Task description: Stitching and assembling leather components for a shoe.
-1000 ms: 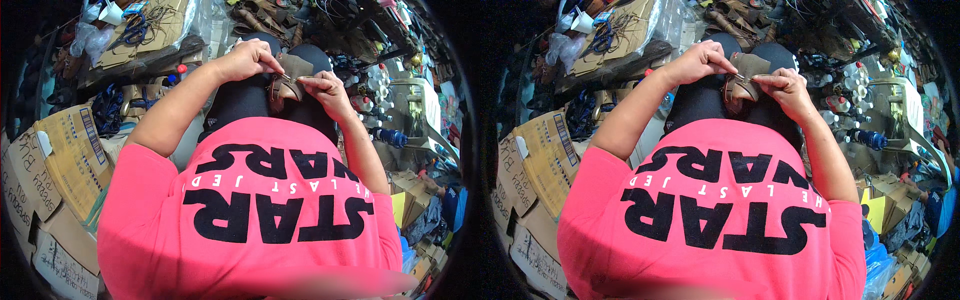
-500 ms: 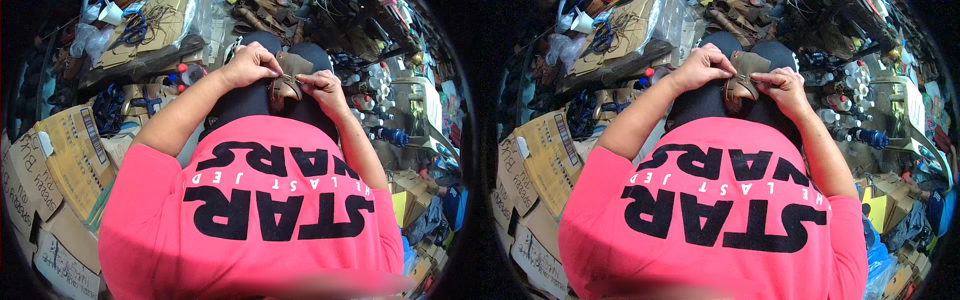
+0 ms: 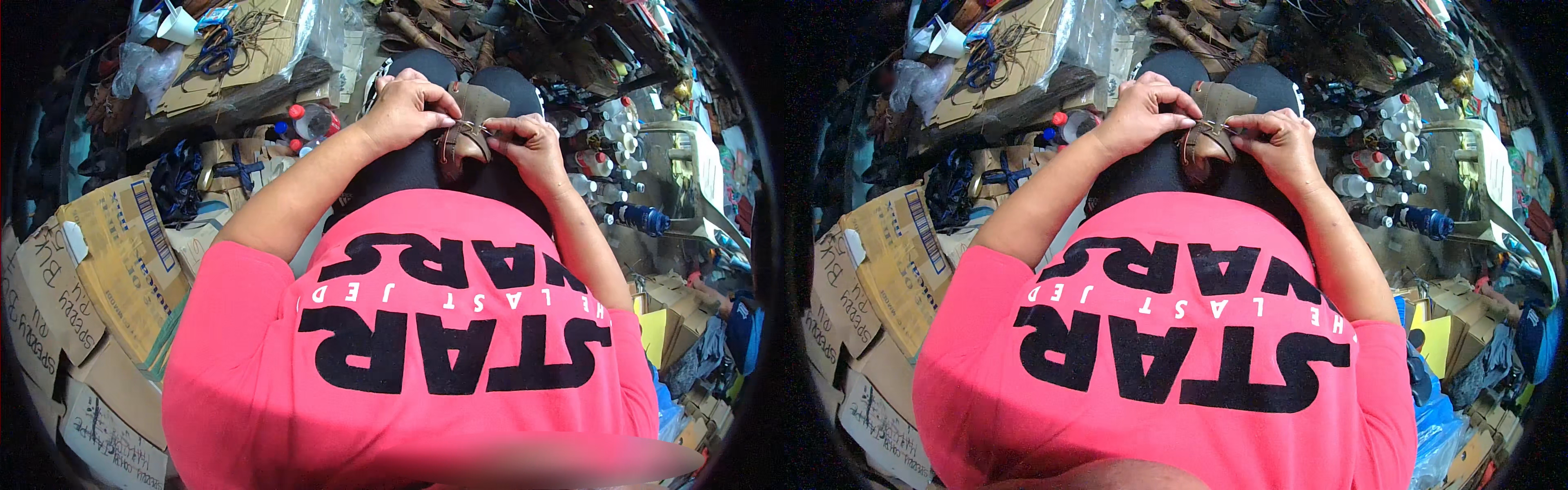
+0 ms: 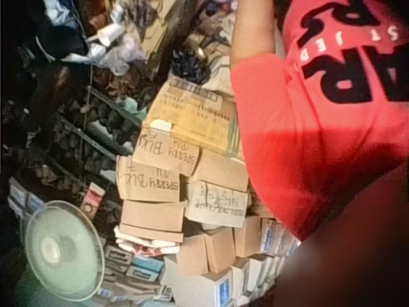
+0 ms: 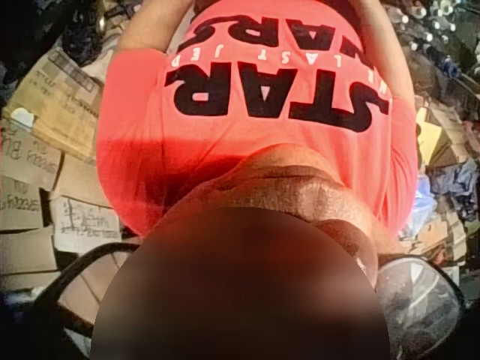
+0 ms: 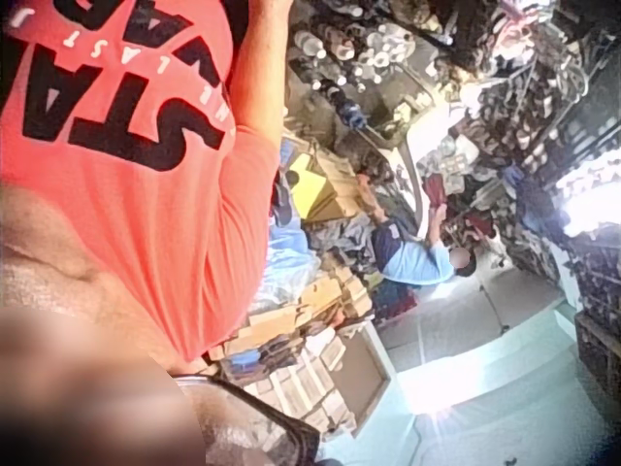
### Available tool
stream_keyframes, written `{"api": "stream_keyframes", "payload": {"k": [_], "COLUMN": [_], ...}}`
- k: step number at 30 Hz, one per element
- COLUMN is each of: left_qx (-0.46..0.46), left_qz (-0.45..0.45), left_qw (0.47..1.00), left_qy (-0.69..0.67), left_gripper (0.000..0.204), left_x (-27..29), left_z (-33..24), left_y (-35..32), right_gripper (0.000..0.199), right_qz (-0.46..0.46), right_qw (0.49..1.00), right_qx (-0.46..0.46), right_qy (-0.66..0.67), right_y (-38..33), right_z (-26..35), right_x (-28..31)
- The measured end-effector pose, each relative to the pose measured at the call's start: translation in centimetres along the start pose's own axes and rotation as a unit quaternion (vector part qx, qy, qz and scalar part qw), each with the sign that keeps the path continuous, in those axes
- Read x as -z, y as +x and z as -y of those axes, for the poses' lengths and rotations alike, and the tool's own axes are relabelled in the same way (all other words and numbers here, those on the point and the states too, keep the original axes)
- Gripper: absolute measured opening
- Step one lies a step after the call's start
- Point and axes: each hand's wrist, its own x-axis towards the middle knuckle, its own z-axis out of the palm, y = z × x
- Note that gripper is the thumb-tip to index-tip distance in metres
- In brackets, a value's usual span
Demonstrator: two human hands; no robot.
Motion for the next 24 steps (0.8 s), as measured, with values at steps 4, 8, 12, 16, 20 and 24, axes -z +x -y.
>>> {"api": "stream_keyframes", "payload": {"k": [4, 8, 12, 16, 20, 24], "left_qx": [0.008, 0.067, 0.064, -0.034, -0.065, 0.023], "left_qz": [-0.016, 0.019, 0.033, 0.006, -0.031, 0.051], "left_qw": [1.0, 0.995, 0.994, 0.999, 0.997, 0.998], "left_qy": [0.007, -0.065, -0.081, 0.017, -0.006, -0.042], "left_gripper": [0.015, 0.013, 0.011, 0.012, 0.01, 0.009], "left_x": [-0.7, -1.2, -1.5, -1.2, 0.1, 1.9], "left_z": [-0.3, -0.5, -0.9, -0.8, -0.3, -1.0], "left_y": [-0.2, 0.0, 0.8, 1.5, 1.3, 1.0], "right_gripper": [0.023, 0.022, 0.018, 0.017, 0.017, 0.014], "right_qz": [-0.01, 0.013, 0.011, 0.008, -0.043, 0.023], "right_qw": [0.999, 0.991, 0.97, 0.982, 0.998, 0.992], "right_qx": [-0.048, -0.087, -0.137, -0.097, 0.011, -0.048], "right_qy": [0.011, 0.101, 0.2, 0.163, 0.05, 0.117], "right_y": [-0.1, -0.1, 0.4, 0.9, 0.8, 0.3], "right_z": [0.6, 0.8, 0.5, -0.2, -0.6, 0.0], "right_x": [-0.4, -0.8, -1.6, -1.3, 0.1, 2.2]}}
